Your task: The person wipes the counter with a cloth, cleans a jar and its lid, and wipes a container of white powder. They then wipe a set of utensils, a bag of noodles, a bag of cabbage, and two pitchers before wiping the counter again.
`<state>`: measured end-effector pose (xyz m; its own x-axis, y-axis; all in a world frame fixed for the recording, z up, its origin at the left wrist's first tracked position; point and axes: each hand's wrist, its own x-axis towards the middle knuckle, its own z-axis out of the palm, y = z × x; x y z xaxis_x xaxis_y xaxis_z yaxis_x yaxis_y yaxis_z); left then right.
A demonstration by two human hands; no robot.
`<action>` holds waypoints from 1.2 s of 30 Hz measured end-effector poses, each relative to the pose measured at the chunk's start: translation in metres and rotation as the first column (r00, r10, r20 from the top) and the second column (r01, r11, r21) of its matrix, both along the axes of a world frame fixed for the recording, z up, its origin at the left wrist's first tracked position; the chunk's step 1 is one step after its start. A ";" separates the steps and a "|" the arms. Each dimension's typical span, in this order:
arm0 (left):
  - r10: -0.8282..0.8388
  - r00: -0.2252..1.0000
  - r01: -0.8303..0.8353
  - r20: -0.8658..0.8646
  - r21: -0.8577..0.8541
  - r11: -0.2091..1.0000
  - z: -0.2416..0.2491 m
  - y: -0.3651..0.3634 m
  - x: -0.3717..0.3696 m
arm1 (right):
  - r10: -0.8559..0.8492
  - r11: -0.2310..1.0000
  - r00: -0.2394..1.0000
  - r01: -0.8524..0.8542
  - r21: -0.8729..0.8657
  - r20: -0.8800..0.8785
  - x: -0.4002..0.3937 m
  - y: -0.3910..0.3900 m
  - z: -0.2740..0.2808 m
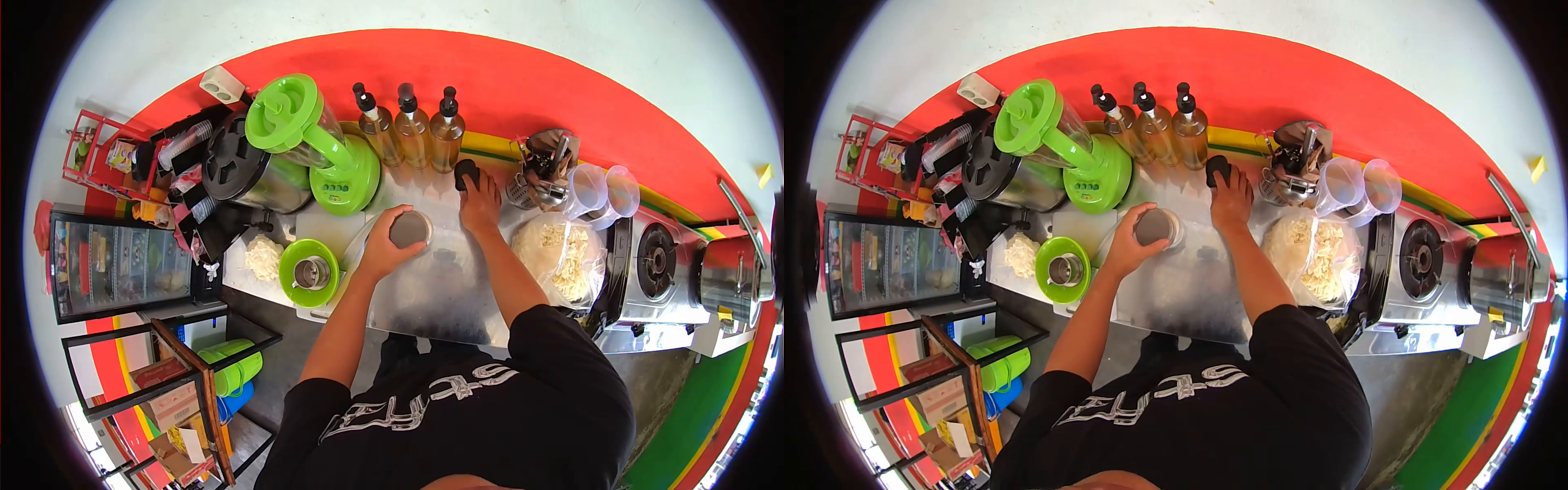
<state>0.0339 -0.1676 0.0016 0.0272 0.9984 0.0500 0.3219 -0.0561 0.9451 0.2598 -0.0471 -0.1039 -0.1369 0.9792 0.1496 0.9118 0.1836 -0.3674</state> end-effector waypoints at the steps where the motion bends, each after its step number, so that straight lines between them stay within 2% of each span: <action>1: 0.003 1.000 -0.003 0.001 0.000 1.000 0.000 -0.001 0.000 | -0.028 1.000 1.000 0.028 -0.003 -0.008 -0.001 0.002 0.001; 3: 0.004 1.000 -0.004 0.008 0.006 1.000 0.001 0.000 0.000 | -0.056 0.998 0.998 0.055 -0.006 -0.016 -0.002 0.012 0.002; 5: 0.004 1.000 -0.004 -0.003 0.003 1.000 0.001 0.000 -0.001 | -0.107 0.994 0.993 0.108 -0.012 0.050 -0.006 0.025 0.003; 9: -0.020 1.000 0.020 -0.011 -0.015 1.000 0.001 -0.001 -0.001 | -0.095 0.992 0.994 0.099 -0.072 0.052 -0.003 0.026 0.007; 11: -0.023 1.000 0.023 -0.015 -0.009 1.000 0.002 -0.001 -0.002 | 0.007 0.981 1.000 -0.003 -0.196 0.015 -0.001 0.005 0.014; 12: -0.025 0.999 0.025 -0.025 -0.005 1.000 0.002 -0.001 -0.002 | 0.002 0.981 1.000 0.001 -0.194 0.018 0.001 -0.011 0.015; 14: -0.026 0.999 0.027 -0.021 0.007 1.000 0.000 -0.001 -0.003 | 0.107 0.986 0.994 -0.111 -0.125 -0.036 0.005 -0.049 0.012; 15: -0.018 1.000 0.019 -0.014 0.019 1.000 0.000 -0.001 -0.002 | 0.096 0.987 0.995 -0.099 -0.127 -0.033 0.008 -0.057 0.013; 18: -0.034 0.999 0.035 -0.016 0.039 0.999 -0.001 -0.002 -0.003 | 0.007 0.989 1.000 -0.008 -0.144 -0.008 0.013 -0.060 0.010; 20: -0.018 1.000 0.018 0.003 0.045 0.999 -0.003 -0.004 -0.002 | -0.088 0.984 0.996 0.089 -0.154 0.013 0.010 -0.032 -0.004; 21: 0.004 1.000 -0.005 0.019 0.057 0.998 -0.003 -0.002 -0.001 | -0.146 0.960 0.989 0.142 -0.240 0.003 0.005 -0.017 -0.001; 22: 0.002 1.000 -0.003 0.022 0.060 0.998 -0.002 -0.001 0.000 | -0.147 0.961 0.989 0.144 -0.237 0.005 0.001 -0.002 -0.006; 24: 0.007 1.000 -0.007 0.005 0.049 0.999 -0.002 -0.002 0.000 | -0.274 0.939 0.953 0.294 -0.175 0.134 -0.006 0.026 -0.015; 28: 0.020 1.000 -0.020 0.022 0.021 1.000 -0.002 -0.002 0.001 | -0.361 0.894 0.928 0.371 -0.250 0.087 -0.009 0.064 -0.002; 31: 0.013 0.999 -0.014 0.032 0.027 1.000 -0.001 -0.002 0.001 | -0.391 0.871 0.911 0.412 -0.267 0.128 -0.012 0.057 0.011; 33: 0.012 1.000 -0.013 0.025 0.044 0.999 -0.002 -0.001 0.001 | -0.287 0.889 0.952 0.306 -0.340 0.108 -0.019 0.019 0.023; 34: 0.006 0.999 -0.007 0.033 0.041 0.999 -0.002 -0.002 0.000 | -0.292 0.886 0.949 0.314 -0.340 0.116 -0.020 -0.004 0.024; 36: -0.019 1.000 0.019 0.000 0.022 1.000 -0.001 -0.002 -0.002 | -0.065 0.912 0.983 0.128 -0.389 0.170 -0.021 -0.039 0.026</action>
